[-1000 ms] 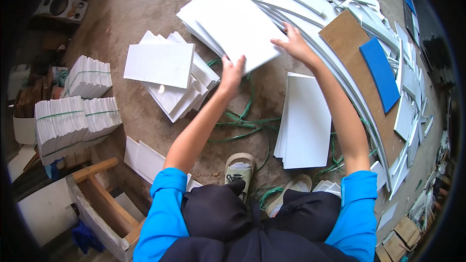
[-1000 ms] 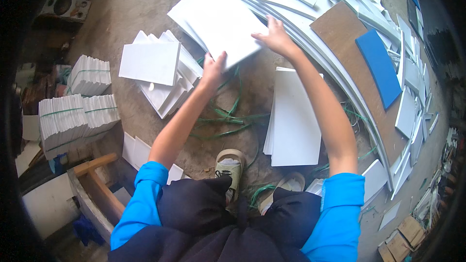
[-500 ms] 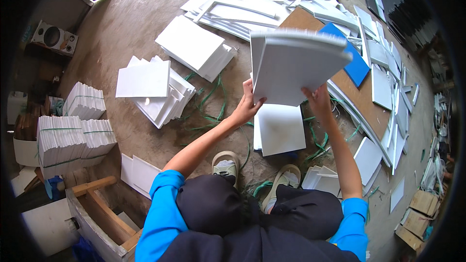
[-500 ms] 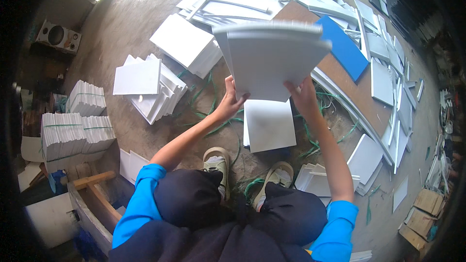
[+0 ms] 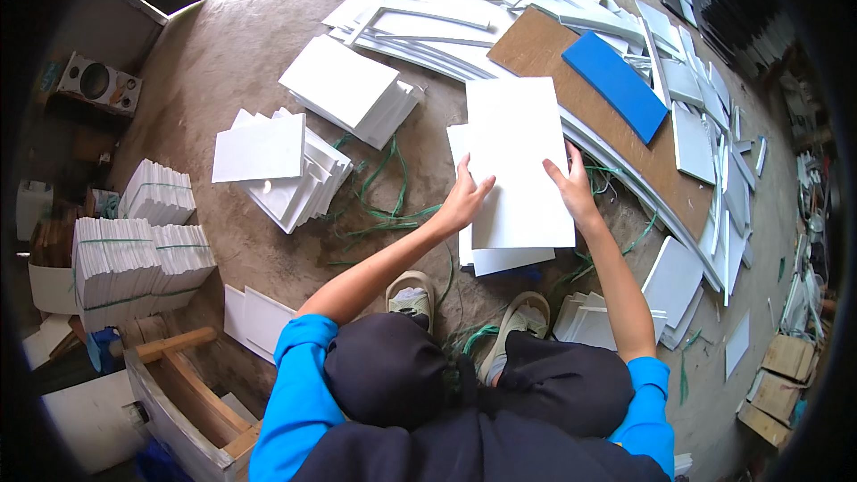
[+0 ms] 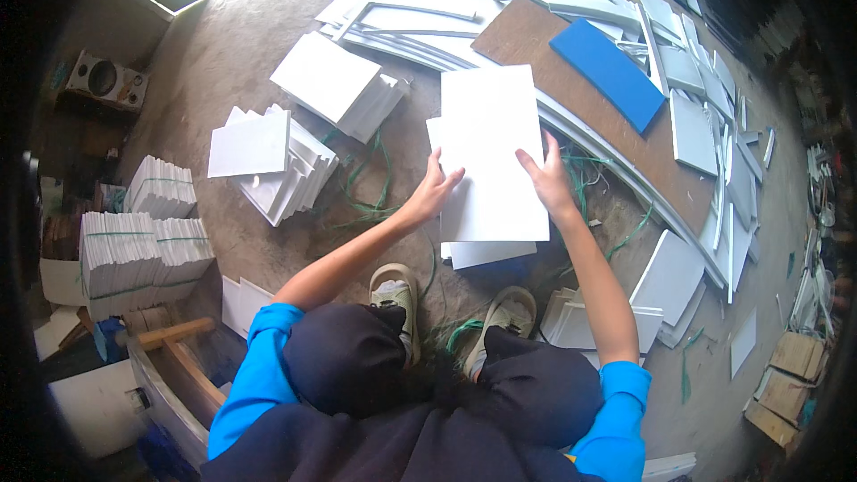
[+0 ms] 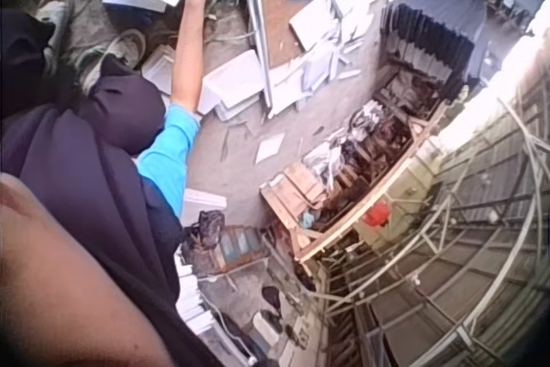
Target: The person sits on the floor and ties a green plastic strap around a stack of white rectangular panels. After securing the bundle, the person picks up additional loose white panels from the surrounding pile and stacks them neatly on top of the tied bundle.
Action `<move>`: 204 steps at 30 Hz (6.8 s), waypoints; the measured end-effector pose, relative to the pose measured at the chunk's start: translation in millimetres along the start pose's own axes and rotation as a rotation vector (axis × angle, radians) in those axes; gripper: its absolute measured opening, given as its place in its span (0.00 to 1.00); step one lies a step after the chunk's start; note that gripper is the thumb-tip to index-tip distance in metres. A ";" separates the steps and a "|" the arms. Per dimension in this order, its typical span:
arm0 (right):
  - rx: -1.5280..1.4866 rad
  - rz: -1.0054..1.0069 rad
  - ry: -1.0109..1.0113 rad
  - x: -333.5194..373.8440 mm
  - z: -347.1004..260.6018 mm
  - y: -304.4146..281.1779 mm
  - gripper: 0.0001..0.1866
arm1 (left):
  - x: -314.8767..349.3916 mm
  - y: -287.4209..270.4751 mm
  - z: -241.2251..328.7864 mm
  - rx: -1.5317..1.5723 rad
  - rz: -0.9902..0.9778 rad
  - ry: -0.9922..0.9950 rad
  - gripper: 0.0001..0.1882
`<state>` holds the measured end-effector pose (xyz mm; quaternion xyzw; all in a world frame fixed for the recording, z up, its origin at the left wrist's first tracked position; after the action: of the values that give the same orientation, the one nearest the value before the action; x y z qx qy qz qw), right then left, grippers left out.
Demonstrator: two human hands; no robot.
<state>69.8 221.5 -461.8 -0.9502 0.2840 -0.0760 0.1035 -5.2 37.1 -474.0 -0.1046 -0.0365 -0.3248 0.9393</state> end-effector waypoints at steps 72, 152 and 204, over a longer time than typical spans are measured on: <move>0.196 -0.218 0.046 30.1 -10.3 28.5 0.34 | 64.5 2.8 -38.8 -0.099 -0.070 -0.226 0.28; -0.190 -0.158 -0.495 -42.8 -126.2 55.6 0.21 | -60.9 -113.5 126.7 0.276 0.143 0.520 0.28; 0.490 -0.072 -0.490 -24.7 -104.2 100.0 0.27 | -51.5 -244.7 -161.9 0.017 1.146 -0.749 0.37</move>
<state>-24.2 137.6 -387.1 -0.8966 0.1905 0.0850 0.3907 -196.8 -155.2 -596.6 -0.2053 -0.3005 0.2822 0.8876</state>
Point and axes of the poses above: each hand's wrist, its own x-axis away from the middle knuckle, its own y-axis out of the palm, z = x × y, the point moved 9 cm from there along -x, towards the middle knuckle, and after that the axes turned 3 degrees about z, right-handed, at the moved point
